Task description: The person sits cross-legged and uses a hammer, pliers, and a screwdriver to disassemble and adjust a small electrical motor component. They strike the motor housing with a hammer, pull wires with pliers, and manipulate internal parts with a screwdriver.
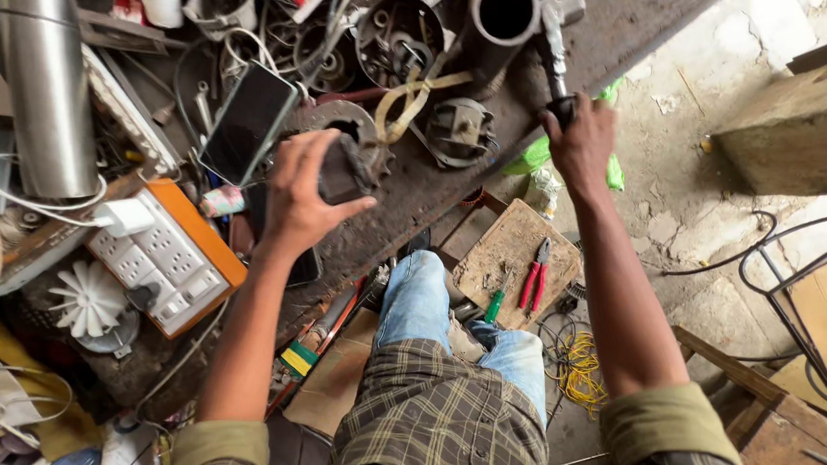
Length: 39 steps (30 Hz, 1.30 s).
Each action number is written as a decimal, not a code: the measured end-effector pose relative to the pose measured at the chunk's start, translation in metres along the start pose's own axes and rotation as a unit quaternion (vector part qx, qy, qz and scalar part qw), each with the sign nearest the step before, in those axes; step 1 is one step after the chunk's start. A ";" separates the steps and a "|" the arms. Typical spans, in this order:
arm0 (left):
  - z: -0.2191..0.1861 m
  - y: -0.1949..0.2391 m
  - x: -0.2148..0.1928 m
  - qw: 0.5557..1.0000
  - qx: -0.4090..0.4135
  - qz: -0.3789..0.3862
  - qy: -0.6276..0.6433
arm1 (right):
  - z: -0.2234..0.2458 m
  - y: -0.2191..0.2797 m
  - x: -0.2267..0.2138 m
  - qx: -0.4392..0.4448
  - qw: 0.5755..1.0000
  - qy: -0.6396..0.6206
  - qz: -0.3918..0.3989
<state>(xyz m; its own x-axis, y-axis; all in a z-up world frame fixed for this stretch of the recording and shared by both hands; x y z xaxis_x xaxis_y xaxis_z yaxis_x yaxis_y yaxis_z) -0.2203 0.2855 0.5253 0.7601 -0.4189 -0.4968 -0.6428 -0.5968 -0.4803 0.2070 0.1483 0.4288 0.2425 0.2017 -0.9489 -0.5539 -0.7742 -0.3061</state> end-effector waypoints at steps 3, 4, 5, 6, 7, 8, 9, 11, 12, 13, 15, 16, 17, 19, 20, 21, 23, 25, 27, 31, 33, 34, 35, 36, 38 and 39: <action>0.020 -0.004 0.012 1.000 0.005 0.027 0.011 | 0.009 -0.024 0.021 0.067 0.995 -0.033 0.067; 0.024 -0.002 0.015 0.999 0.004 0.037 0.022 | 0.005 -0.024 0.020 0.099 0.990 -0.042 0.089; 0.029 -0.001 0.017 0.998 -0.002 0.053 0.028 | 0.005 -0.024 0.015 0.096 0.988 -0.049 0.109; 0.035 -0.004 0.017 0.997 -0.005 0.068 0.034 | 0.005 -0.028 0.006 0.093 0.986 -0.056 0.125; 0.040 -0.007 0.018 0.996 -0.007 0.083 0.039 | 0.005 -0.030 -0.006 0.091 0.984 -0.064 0.141; 0.044 -0.007 0.015 0.995 -0.006 0.092 0.043 | 0.003 -0.024 -0.014 0.130 0.972 -0.094 0.174; 0.047 -0.009 0.013 0.994 -0.004 0.100 0.048 | 0.001 -0.019 -0.023 0.168 0.956 -0.124 0.207; 0.052 -0.013 0.019 0.991 0.008 0.108 0.082 | -0.004 0.012 -0.053 0.215 0.921 -0.234 0.224; 0.054 -0.014 0.018 0.990 0.013 0.099 0.102 | 0.003 0.029 -0.068 0.211 0.900 -0.319 0.209; 0.056 -0.015 0.018 0.988 0.018 0.090 0.122 | 0.002 0.052 -0.084 0.223 0.891 -0.337 0.205; 0.069 -0.014 0.019 0.983 -0.023 0.091 0.159 | 0.005 0.096 -0.107 0.251 0.867 -0.384 0.194; 0.073 -0.009 0.020 0.978 -0.047 0.097 0.177 | 0.007 0.124 -0.117 0.275 0.849 -0.411 0.187; 0.073 -0.008 0.018 0.984 -0.025 0.096 0.150 | 0.016 0.138 -0.127 0.246 0.817 -0.488 0.186; 0.066 -0.011 0.023 0.989 0.030 0.096 0.106 | 0.040 0.154 -0.158 0.163 0.766 -0.600 0.165; 0.067 -0.016 0.023 0.990 0.034 0.091 0.105 | 0.057 0.149 -0.173 0.101 0.746 -0.639 0.155; 0.067 -0.020 0.024 0.990 0.038 0.086 0.105 | 0.077 0.144 -0.189 0.038 0.722 -0.676 0.145; 0.067 -0.021 0.026 0.991 0.045 0.072 0.107 | 0.095 0.136 -0.189 0.098 0.817 -0.535 0.194; 0.065 -0.019 0.022 0.992 0.057 0.046 0.106 | 0.118 0.122 -0.192 0.074 0.879 -0.406 0.239; 0.063 -0.019 0.018 0.992 0.064 0.031 0.105 | 0.142 0.103 -0.194 -0.026 0.918 -0.294 0.264; 0.060 -0.020 0.020 0.991 0.070 0.031 0.107 | 0.176 0.092 -0.210 -0.163 0.891 -0.390 0.164; 0.061 -0.019 0.015 0.991 0.072 0.015 0.109 | 0.186 0.095 -0.215 -0.171 0.859 -0.473 0.092; 0.062 -0.024 0.013 0.991 0.075 0.002 0.108 | 0.192 0.092 -0.200 -0.162 0.886 -0.409 0.147; 0.064 -0.029 0.014 0.991 0.080 0.006 0.107 | 0.195 0.089 -0.185 -0.152 0.905 -0.342 0.201; 0.064 -0.025 0.014 0.991 0.076 0.014 0.107 | 0.198 0.093 -0.172 -0.139 0.915 -0.275 0.262; 0.062 -0.020 0.015 0.991 0.070 0.022 0.115 | 0.189 0.101 -0.155 -0.052 0.905 -0.212 0.364; 0.061 -0.019 0.016 0.990 0.068 0.022 0.122 | 0.181 0.106 -0.152 -0.006 0.894 -0.178 0.412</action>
<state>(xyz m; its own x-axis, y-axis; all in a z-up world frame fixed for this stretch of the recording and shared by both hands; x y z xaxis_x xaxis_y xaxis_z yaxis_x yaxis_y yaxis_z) -0.2022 0.3317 0.4827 0.7211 -0.6046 -0.3383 -0.6698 -0.4834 -0.5636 -0.0326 0.1445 0.5269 -0.5131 -0.2628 -0.8171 -0.4190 -0.7541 0.5057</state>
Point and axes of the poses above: each hand's wrist, its own y-axis away from the middle knuckle, its own x-axis out of the palm, z = x × y, the point moved 8 cm from there along -y, towards the middle knuckle, and after that the axes turned 13 degrees about y, right-handed, at the moved point
